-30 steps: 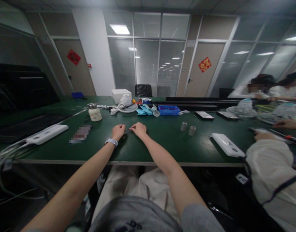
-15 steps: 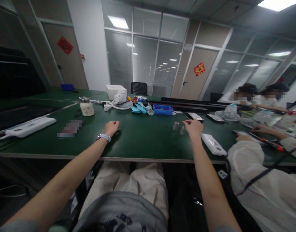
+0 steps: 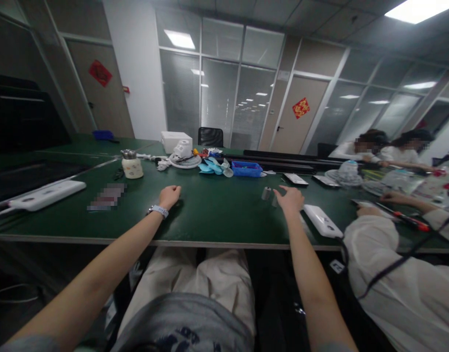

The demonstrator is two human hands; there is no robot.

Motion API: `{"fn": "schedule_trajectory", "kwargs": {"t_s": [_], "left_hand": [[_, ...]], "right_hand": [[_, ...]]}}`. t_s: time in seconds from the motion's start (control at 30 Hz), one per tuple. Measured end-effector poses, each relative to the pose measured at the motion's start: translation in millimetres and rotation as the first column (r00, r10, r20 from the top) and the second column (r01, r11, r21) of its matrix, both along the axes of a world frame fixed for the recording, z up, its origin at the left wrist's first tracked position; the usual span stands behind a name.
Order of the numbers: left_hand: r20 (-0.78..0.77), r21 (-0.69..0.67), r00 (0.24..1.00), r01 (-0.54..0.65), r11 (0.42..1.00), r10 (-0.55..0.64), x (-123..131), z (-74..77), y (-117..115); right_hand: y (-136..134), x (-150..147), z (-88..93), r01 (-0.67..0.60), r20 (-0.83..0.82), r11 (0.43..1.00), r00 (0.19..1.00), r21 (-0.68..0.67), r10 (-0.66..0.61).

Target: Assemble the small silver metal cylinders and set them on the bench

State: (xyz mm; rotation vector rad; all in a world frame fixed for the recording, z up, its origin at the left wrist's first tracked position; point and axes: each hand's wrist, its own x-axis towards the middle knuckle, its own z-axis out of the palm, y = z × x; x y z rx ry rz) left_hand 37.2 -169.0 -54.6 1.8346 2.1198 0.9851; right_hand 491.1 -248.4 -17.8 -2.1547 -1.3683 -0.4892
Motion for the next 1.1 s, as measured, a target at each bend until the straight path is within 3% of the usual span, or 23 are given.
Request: {"fn": "schedule_trajectory", "kwargs": {"t_s": [0.1, 0.27, 0.43, 0.53, 0.63, 0.77, 0.9, 1.1], "left_hand": [[0.004, -0.005, 1.0, -0.002, 1.0, 0.002, 0.2, 1.0, -1.3], [0.009, -0.003, 1.0, 0.002, 1.0, -0.002, -0.8, 0.2, -1.4], [0.006, 0.027, 1.0, 0.002, 1.0, -0.002, -0.8, -4.6, 4.6], [0.03, 0.063, 0.999, 0.02, 0.998, -0.022, 1.0, -6.5, 7.0], [0.049, 0.184, 0.989, 0.129, 0.974, -0.141, 5.1, -5.4, 5.2], [0.021, 0.406, 0.944, 0.293, 0.865, -0.33, 12.7, 0.4, -3.1], [-0.028, 0.479, 0.905, 0.385, 0.789, -0.425, 18.5, 4.9, -9.1], [-0.032, 0.468, 0.899, 0.4, 0.788, -0.437, 23.5, 1.2, -1.7]], "right_hand": [[13.0, -12.6, 4.9, -0.098, 0.1, 0.993, 0.989, -0.073, 0.105], [42.8, -24.5, 5.6, -0.062, 0.125, 0.958, 0.987, -0.28, 0.1], [50.6, -39.2, 0.7, -0.046, 0.124, 0.983, 0.99, -0.18, 0.07], [50.5, -74.9, 3.2, -0.213, 0.092, 0.972, 0.971, -0.099, 0.222], [54.8, -132.4, 7.8, -0.478, -0.017, 0.878, 0.878, -0.029, 0.478], [63.4, -212.4, 6.9, -0.694, -0.132, 0.719, 0.711, 0.018, 0.69], [68.2, -261.8, -6.6, -0.753, -0.18, 0.653, 0.634, 0.082, 0.752], [67.6, -279.6, -28.2, -0.76, -0.206, 0.627, 0.595, 0.169, 0.777]]}}
